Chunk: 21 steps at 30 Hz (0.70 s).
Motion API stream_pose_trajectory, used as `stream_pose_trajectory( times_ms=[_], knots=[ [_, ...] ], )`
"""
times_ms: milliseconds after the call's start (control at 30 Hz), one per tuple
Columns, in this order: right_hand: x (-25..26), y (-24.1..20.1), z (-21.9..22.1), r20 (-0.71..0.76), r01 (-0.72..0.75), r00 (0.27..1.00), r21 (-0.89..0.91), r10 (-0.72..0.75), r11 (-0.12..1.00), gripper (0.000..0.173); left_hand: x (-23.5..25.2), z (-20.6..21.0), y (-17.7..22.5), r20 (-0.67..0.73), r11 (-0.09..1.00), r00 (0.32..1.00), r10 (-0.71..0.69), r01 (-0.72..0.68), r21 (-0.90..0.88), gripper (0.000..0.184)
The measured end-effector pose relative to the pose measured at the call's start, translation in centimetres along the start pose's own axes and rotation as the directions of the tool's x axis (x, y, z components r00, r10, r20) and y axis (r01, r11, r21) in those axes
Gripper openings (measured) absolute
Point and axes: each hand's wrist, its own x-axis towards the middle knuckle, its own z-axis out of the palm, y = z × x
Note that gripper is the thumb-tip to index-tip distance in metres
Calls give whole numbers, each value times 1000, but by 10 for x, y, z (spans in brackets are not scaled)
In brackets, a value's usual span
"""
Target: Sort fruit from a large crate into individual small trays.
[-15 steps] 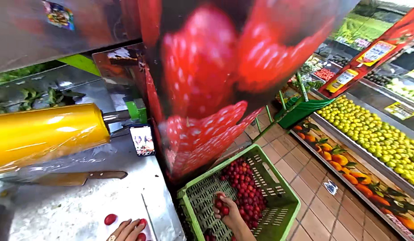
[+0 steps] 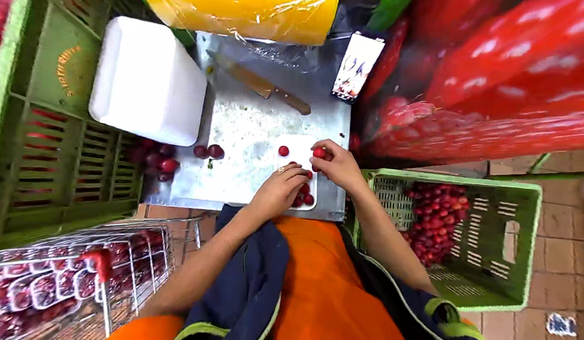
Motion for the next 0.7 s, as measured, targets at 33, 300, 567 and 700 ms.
stream_pose_trajectory(
  times_ms=[33, 300, 567, 700],
  knots=[
    [12, -1, 6, -8, 19, 1000, -76, -19, 997, 31, 1, -2, -1, -33, 998, 999, -33, 31, -56, 27],
    [38, -10, 27, 51, 3, 998, -544, 29, 839, 31, 27, -29, -31, -75, 951, 948, -309, 309, -6, 39],
    [22, -7, 22, 67, 3, 997, -556, 41, 831, 33, 33, -42, -49, 61, 951, 959, -277, 265, 158, 32],
    [19, -7, 16, 22, -14, 999, -570, 33, 822, 31, 34, -40, -37, 77, 953, 959, -273, 258, 161, 19]
  ],
)
